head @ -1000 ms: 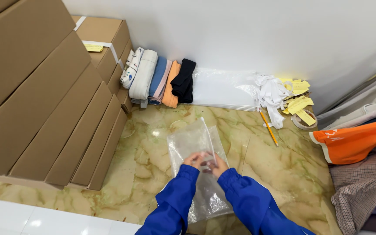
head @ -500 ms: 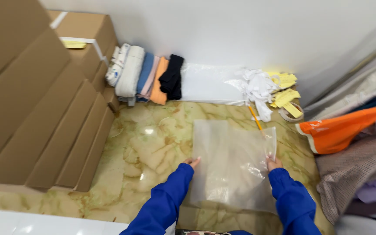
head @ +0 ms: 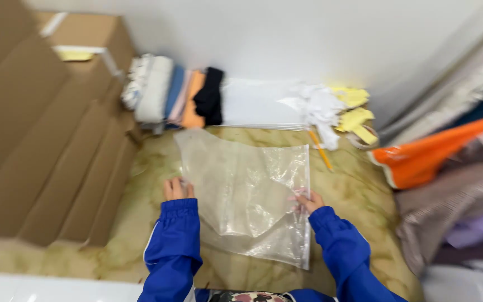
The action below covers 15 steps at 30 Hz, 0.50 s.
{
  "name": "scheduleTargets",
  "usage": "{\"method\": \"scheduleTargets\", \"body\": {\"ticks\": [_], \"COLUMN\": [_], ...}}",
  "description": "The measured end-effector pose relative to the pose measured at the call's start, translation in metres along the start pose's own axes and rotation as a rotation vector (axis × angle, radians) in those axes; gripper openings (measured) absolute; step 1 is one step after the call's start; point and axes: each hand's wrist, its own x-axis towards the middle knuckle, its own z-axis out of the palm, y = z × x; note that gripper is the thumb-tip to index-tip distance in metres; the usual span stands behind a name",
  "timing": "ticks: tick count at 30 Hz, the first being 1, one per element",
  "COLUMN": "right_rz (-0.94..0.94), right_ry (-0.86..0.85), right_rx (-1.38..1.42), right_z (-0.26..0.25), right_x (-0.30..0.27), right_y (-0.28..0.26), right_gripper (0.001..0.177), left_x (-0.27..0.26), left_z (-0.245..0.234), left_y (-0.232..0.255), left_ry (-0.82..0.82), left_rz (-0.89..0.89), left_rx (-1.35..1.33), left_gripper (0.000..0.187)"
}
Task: The person places a folded black garment into a clear plastic bag and seals it. They then place the bagged item into a cardboard box, close the box, and write on a yellow sticky note with a pencil before placing the note on the box.
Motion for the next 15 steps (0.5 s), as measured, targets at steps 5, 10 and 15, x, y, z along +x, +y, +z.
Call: {"method": "scheduleTargets", "body": {"ticks": [5, 10, 15], "right_rz": [0.026, 0.076, -0.060], "right_ry": [-0.095, -0.055, -0.004], "right_rx": [-0.066, -0.126, -0.068], "right_z": [0.120, 0.151, 0.098], "right_x": [0.026, 0.079, 0.139], "right_y": [0.027, 0.090, 0.141], "right_gripper": [0.033, 0.027, 0.026], "left_x": [-0.002, -0.040, -0.062], "left_z": [-0.049, -0.011, -0.036], "left_y": [-0.051, -0.080, -0.023], "left_ry": [0.377, -0.204, -0.803], "left_rz": [0.181, 0.055, -0.164], "left_rx": [0.580, 0.541, 0.640], "left_gripper": [0.097, 0.094, 0.083]}}
